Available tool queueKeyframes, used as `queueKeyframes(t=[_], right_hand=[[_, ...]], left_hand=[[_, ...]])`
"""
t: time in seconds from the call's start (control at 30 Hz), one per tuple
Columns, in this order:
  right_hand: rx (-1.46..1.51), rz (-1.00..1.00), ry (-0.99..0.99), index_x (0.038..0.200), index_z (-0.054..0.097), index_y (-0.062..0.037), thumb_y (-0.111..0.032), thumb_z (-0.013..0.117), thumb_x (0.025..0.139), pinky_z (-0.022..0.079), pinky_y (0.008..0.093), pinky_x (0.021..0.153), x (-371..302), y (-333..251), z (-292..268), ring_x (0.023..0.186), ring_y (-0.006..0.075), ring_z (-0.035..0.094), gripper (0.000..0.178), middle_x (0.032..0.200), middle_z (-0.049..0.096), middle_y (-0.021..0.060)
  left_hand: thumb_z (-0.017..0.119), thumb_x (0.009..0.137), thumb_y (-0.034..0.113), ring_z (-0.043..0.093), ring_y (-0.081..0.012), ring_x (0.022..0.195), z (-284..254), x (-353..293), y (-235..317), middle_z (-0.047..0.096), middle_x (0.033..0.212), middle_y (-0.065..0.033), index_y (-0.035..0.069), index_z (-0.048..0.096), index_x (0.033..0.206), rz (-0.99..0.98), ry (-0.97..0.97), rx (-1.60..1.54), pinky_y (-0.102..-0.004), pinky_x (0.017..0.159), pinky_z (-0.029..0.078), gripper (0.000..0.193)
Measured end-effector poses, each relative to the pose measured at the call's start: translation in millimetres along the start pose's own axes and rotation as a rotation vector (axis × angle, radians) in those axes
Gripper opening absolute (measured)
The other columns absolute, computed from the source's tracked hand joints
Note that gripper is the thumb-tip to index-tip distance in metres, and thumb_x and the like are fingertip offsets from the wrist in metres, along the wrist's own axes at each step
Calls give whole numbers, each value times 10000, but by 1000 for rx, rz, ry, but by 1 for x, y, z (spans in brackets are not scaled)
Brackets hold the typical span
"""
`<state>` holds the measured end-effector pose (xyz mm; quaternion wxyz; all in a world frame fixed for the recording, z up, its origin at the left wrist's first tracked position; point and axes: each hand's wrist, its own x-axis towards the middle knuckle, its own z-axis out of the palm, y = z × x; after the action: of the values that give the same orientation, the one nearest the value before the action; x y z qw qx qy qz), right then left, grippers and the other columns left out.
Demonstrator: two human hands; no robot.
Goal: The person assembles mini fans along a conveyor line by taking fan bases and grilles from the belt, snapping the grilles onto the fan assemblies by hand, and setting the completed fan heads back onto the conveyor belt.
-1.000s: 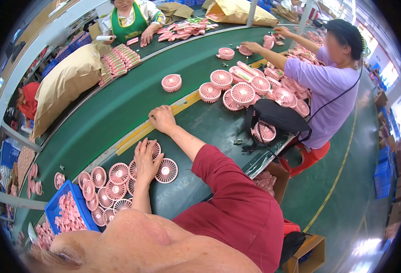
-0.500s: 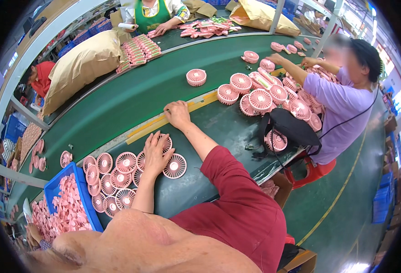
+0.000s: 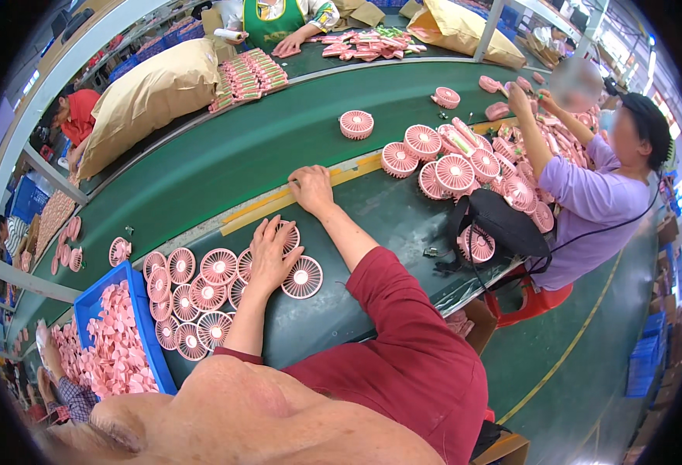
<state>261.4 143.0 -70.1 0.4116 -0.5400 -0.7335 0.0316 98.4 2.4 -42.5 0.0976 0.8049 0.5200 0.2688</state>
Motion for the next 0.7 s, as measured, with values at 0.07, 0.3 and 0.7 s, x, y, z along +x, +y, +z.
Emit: queueKeyframes(t=[0.07,0.3,0.7], right_hand=[[-4,3,-1,894,722,-108,-160,685,783,386,437,983,0,1,0,994,275,598,129,967,695,67],[-8,-8,14,890,719,-111,-157,687,781,386,435,985,-1,-1,3,997,269,599,122,973,696,60],[825,175,-400,1125,678,-56,-179,670,886,508,343,856,13,-23,-13,1045,164,613,269,1076,688,72]], left_hand=[[747,798,272,340,-403,1358,-1,0,1,415,1461,-157,161,551,1340,-7,-8,-5,-525,1083,317,587],[747,798,273,337,-398,1362,-1,-1,-1,416,1464,-156,161,552,1340,-18,-17,-10,-522,1089,309,587],[628,942,224,532,-324,1222,-1,12,-14,444,1395,-242,4,233,1489,-221,284,-817,-383,993,448,709]])
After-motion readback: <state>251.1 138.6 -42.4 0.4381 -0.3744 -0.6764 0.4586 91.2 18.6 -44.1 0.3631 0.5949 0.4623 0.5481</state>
